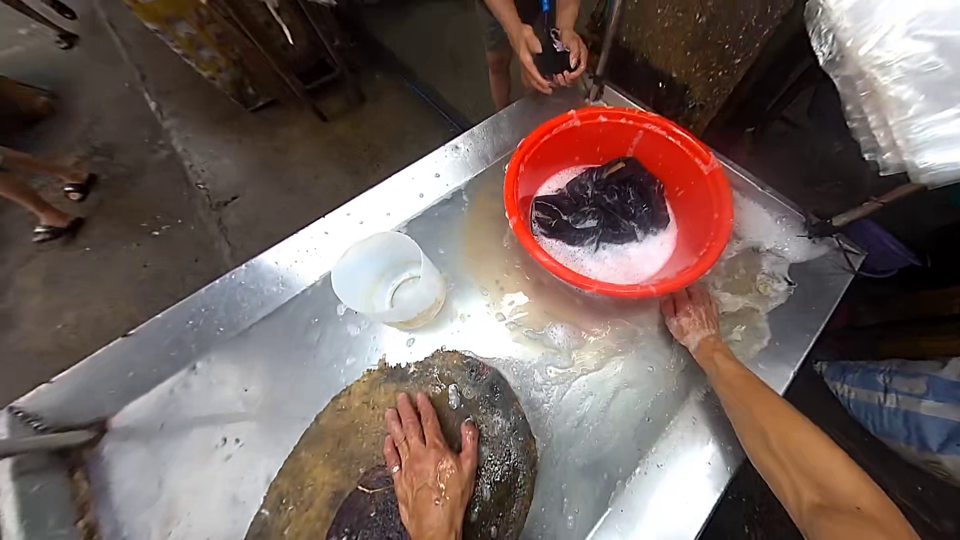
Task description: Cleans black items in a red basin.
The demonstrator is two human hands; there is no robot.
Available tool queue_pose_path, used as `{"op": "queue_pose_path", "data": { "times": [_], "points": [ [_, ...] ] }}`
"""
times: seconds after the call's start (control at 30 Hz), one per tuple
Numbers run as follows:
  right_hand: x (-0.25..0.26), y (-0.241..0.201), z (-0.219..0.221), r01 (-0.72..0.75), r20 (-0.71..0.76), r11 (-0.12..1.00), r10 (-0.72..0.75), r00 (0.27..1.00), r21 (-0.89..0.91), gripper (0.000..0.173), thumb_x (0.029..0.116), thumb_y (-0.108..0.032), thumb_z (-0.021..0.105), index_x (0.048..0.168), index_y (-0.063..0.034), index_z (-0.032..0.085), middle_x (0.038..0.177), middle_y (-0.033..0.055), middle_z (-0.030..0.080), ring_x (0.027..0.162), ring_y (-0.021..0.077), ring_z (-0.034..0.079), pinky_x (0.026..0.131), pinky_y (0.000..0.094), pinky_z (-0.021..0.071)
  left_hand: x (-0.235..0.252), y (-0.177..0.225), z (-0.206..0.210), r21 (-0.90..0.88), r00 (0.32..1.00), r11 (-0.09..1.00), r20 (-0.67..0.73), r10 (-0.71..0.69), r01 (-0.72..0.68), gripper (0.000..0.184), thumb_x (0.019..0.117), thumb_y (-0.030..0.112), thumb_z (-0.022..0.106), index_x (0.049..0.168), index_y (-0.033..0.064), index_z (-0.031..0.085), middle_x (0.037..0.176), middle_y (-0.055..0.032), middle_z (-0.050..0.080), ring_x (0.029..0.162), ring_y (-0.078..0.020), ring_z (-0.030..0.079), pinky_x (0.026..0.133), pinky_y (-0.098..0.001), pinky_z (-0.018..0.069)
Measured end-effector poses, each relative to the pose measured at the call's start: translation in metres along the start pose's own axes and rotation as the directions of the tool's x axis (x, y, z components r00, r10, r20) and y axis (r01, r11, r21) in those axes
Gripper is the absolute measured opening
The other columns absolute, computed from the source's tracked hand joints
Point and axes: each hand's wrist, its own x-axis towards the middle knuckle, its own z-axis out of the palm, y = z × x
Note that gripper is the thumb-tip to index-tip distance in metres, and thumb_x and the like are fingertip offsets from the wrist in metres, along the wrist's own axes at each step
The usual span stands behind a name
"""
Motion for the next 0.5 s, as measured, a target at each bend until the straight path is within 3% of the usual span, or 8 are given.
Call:
{"op": "queue_pose_path", "data": {
  "times": [0.07, 0.2, 0.23, 0.27, 0.3, 0.37, 0.43, 0.5],
  "points": [
    [-0.025, -0.027, 0.002, 0.104, -0.131, 0.990, -0.092, 0.987, 0.093, 0.055, 0.1043, -0.037, 0.042, 0.143, -0.0022, 0.058, 0.153, 0.0274, 0.048, 0.144, 0.0442, 0.045, 0.118, 0.0608, 0.0356, -0.001, 0.000, 0.001, 0.001, 1.000, 1.000, 0.010, 0.000, 0.000, 0.091, 0.0904, 0.066, 0.033, 0.153, 0.0012, 0.044, 0.161, -0.0263, 0.035, 0.150, -0.0464, 0.032, 0.119, -0.0605, 0.0249],
    [-0.117, -0.086, 0.017, 0.396, -0.085, 0.889, -0.386, 0.918, 0.230, 0.050, 0.1014, -0.040, 0.052, 0.137, -0.0081, 0.065, 0.146, 0.0184, 0.059, 0.141, 0.0391, 0.050, 0.116, 0.0603, 0.0381, 0.000, 0.002, 0.000, -0.003, 1.000, 1.000, 0.010, 0.005, -0.005, 0.091, 0.0903, 0.065, 0.034, 0.152, -0.0005, 0.044, 0.160, -0.0283, 0.035, 0.149, -0.0488, 0.032, 0.118, -0.0619, 0.0255],
    [-0.132, -0.092, 0.021, 0.404, -0.106, 0.877, -0.390, 0.915, 0.262, 0.043, 0.0992, -0.037, 0.057, 0.125, -0.0066, 0.072, 0.134, 0.0181, 0.066, 0.132, 0.0385, 0.058, 0.111, 0.0586, 0.0444, -0.001, 0.002, -0.001, -0.008, 1.000, 1.000, 0.006, 0.007, -0.006, 0.090, 0.0903, 0.064, 0.034, 0.152, -0.0009, 0.045, 0.160, -0.0286, 0.036, 0.148, -0.0494, 0.032, 0.118, -0.0622, 0.0254],
    [-0.140, -0.095, 0.024, 0.395, -0.155, 0.874, -0.364, 0.918, 0.285, 0.035, 0.0975, -0.036, 0.060, 0.104, -0.0053, 0.076, 0.114, 0.0167, 0.072, 0.115, 0.0367, 0.066, 0.101, 0.0560, 0.0516, -0.001, 0.002, -0.001, -0.010, 1.000, 1.000, 0.005, 0.004, -0.004, 0.090, 0.0902, 0.064, 0.034, 0.152, -0.0010, 0.045, 0.160, -0.0286, 0.036, 0.148, -0.0494, 0.032, 0.118, -0.0621, 0.0253],
    [-0.143, -0.096, 0.024, 0.378, -0.208, 0.878, -0.327, 0.922, 0.294, 0.037, 0.0970, -0.037, 0.060, 0.085, -0.0052, 0.073, 0.092, 0.0140, 0.071, 0.095, 0.0338, 0.069, 0.088, 0.0534, 0.0547, -0.002, 0.002, -0.002, -0.015, 1.000, 1.000, 0.008, -0.002, 0.002, 0.090, 0.0901, 0.064, 0.035, 0.151, -0.0011, 0.045, 0.160, -0.0284, 0.036, 0.148, -0.0493, 0.032, 0.118, -0.0623, 0.0250],
    [-0.136, -0.093, 0.017, 0.326, -0.245, 0.888, -0.253, 0.936, 0.325, 0.051, 0.0989, -0.039, 0.056, 0.061, -0.0059, 0.060, 0.064, 0.0097, 0.061, 0.066, 0.0274, 0.065, 0.072, 0.0493, 0.0507, -0.002, 0.002, -0.003, -0.020, 1.000, 1.000, 0.025, -0.010, 0.011, 0.091, 0.0904, 0.065, 0.035, 0.152, -0.0008, 0.044, 0.161, -0.0281, 0.034, 0.149, -0.0492, 0.030, 0.119, -0.0625, 0.0237],
    [-0.121, -0.086, 0.001, 0.296, -0.218, 0.892, -0.232, 0.948, 0.342, 0.049, 0.0957, -0.030, 0.053, 0.053, -0.0064, 0.054, 0.051, 0.0077, 0.055, 0.051, 0.0236, 0.059, 0.061, 0.0465, 0.0487, 0.002, 0.000, -0.002, -0.023, 0.999, 1.000, 0.037, -0.007, 0.007, 0.093, 0.0905, 0.067, 0.033, 0.153, -0.0012, 0.042, 0.162, -0.0287, 0.032, 0.150, -0.0500, 0.029, 0.120, -0.0631, 0.0224],
    [-0.116, -0.074, -0.014, 0.270, -0.152, 0.874, -0.227, 0.962, 0.403, 0.033, 0.0874, -0.017, 0.057, 0.057, -0.0039, 0.054, 0.051, 0.0076, 0.052, 0.047, 0.0219, 0.056, 0.048, 0.0424, 0.0464, -0.004, -0.003, -0.001, -0.032, 0.998, 0.999, 0.065, -0.004, 0.006, 0.095, 0.0905, 0.069, 0.032, 0.154, -0.0005, 0.041, 0.162, -0.0288, 0.031, 0.150, -0.0501, 0.027, 0.120, -0.0633, 0.0215]
  ]
}}
